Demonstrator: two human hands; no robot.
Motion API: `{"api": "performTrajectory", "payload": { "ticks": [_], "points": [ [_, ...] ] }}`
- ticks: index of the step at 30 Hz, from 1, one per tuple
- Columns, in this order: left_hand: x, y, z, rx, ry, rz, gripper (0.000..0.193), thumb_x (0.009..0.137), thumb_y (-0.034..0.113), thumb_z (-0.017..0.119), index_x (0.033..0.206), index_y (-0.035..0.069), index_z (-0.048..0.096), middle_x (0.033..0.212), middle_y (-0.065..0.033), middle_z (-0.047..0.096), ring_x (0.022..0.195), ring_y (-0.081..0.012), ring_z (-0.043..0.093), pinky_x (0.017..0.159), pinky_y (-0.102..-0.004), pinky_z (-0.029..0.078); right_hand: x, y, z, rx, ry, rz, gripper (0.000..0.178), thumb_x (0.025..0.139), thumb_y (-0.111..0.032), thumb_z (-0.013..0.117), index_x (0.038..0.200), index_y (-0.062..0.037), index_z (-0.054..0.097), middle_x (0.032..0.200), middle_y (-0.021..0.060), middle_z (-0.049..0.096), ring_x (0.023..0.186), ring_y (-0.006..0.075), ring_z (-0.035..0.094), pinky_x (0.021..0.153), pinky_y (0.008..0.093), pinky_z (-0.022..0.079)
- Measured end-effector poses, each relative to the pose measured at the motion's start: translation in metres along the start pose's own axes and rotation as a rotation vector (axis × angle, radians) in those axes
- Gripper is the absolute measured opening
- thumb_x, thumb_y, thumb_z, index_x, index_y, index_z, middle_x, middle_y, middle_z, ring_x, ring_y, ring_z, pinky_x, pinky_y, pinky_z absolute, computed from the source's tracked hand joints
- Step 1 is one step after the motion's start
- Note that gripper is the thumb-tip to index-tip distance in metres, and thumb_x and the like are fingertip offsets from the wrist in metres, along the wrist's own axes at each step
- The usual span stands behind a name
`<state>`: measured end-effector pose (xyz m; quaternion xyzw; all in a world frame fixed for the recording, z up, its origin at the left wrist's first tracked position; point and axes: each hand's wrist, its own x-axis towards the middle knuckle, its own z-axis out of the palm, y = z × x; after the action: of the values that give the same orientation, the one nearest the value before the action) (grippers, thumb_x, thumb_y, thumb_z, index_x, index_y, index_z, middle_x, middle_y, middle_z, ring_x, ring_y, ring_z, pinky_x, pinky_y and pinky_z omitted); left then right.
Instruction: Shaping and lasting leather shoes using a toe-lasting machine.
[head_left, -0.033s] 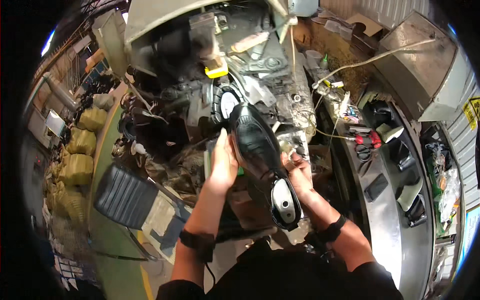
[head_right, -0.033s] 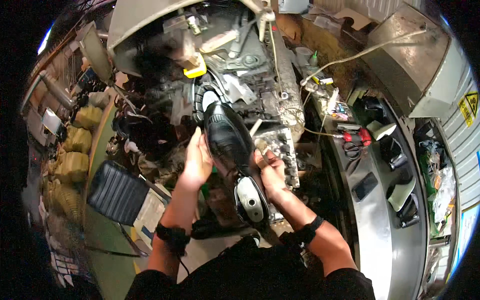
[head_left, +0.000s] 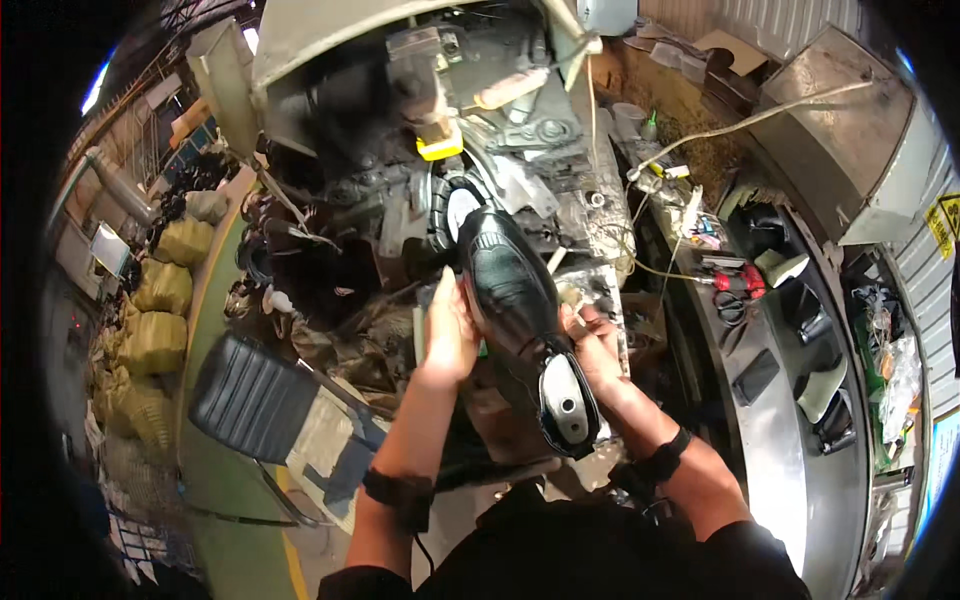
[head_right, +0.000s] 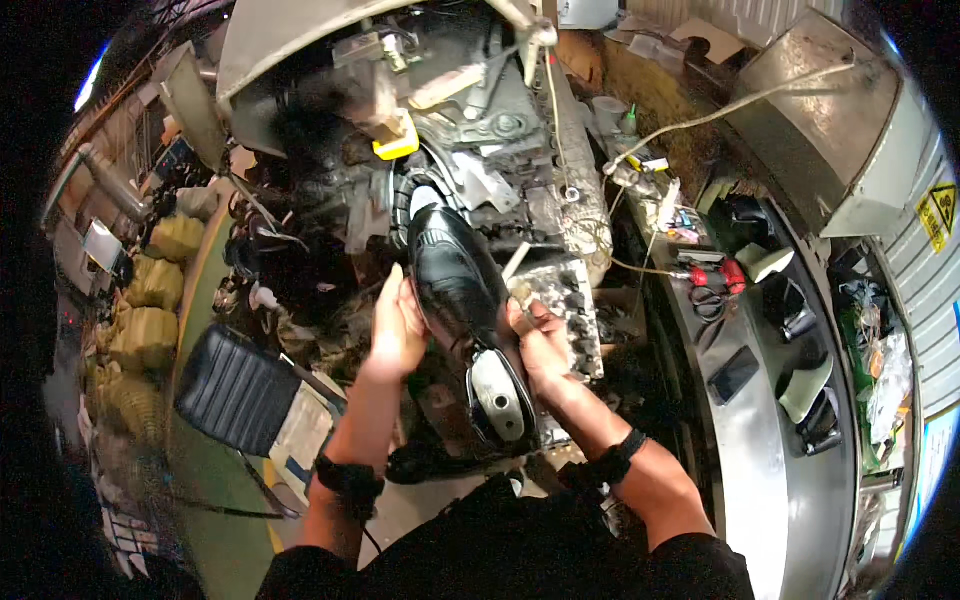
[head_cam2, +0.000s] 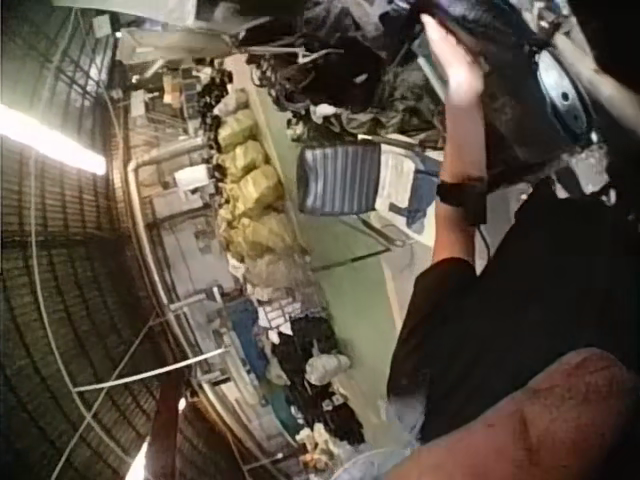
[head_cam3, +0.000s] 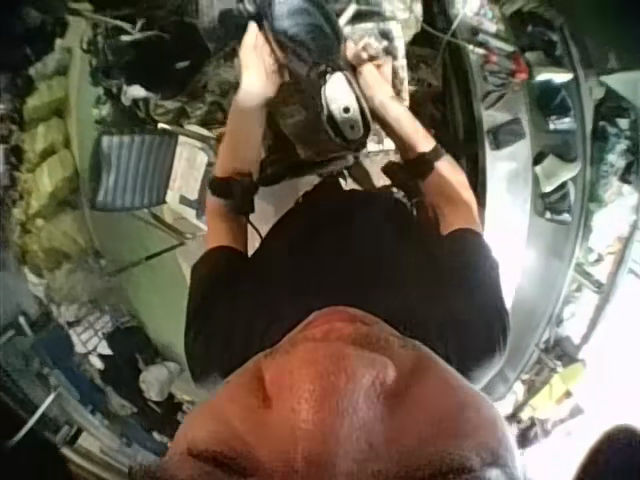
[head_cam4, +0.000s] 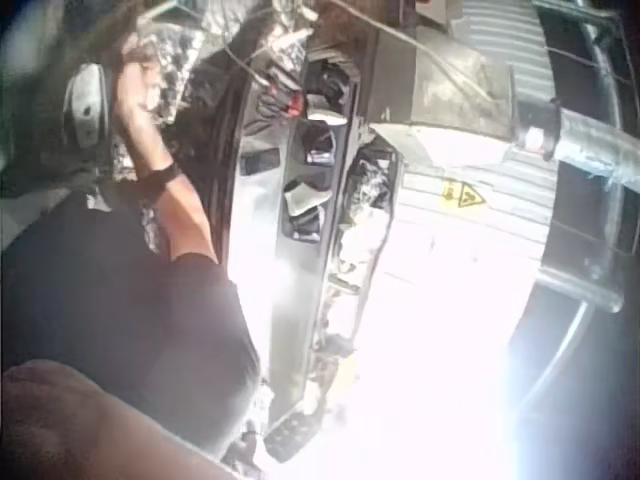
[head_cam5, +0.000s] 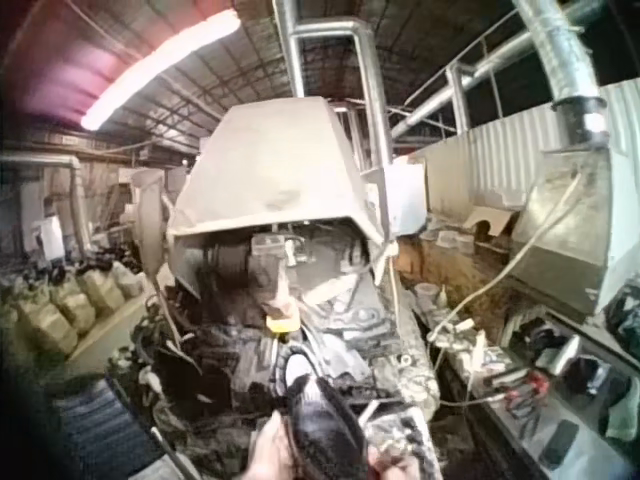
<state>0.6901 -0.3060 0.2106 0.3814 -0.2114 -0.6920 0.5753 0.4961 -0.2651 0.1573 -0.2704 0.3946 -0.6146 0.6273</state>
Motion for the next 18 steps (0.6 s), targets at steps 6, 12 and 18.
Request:
{"api": "performTrajectory", "payload": {
  "ticks": [6, 12, 18],
  "points": [
    [0.017, 0.005, -0.033, 0.04, -0.097, 0.315, 0.041, 0.103, 0.03, 0.046, 0.135, 0.005, 0.054, 0.129, -0.0083, 0.061, 0.115, -0.0218, 0.059, 0.103, -0.0382, 0.043, 0.046, 0.033, 0.053, 0.15, -0.061, 0.021, 0.016, 0.096, -0.01, 0.062, 0.109, -0.0037, 0.068, 0.092, 0.001, 0.069, 0.077, 0.0083, 0.061, 0.068, 0.0225, 0.05],
    [0.043, 0.029, -0.036, -0.143, -0.046, 0.062, 0.038, 0.1, 0.03, 0.054, 0.126, 0.003, 0.06, 0.124, -0.0076, 0.064, 0.113, -0.0227, 0.059, 0.101, -0.0374, 0.044, 0.087, 0.048, 0.054, 0.172, -0.057, 0.109, 0.028, 0.092, -0.016, 0.069, 0.116, -0.0019, 0.067, 0.102, 0.0034, 0.068, 0.089, 0.0111, 0.061, 0.08, 0.0269, 0.05],
    [0.06, 0.021, -0.044, -0.173, 0.021, -0.055, 0.035, 0.097, 0.029, 0.058, 0.121, 0.004, 0.062, 0.121, -0.0093, 0.065, 0.11, -0.0244, 0.059, 0.102, -0.0392, 0.043, 0.128, 0.063, 0.052, -0.237, -0.038, -0.095, 0.033, 0.095, -0.015, 0.063, 0.122, 0.0026, 0.062, 0.121, 0.0079, 0.064, 0.114, 0.0163, 0.056, 0.099, 0.0274, 0.043]
  ]
}}
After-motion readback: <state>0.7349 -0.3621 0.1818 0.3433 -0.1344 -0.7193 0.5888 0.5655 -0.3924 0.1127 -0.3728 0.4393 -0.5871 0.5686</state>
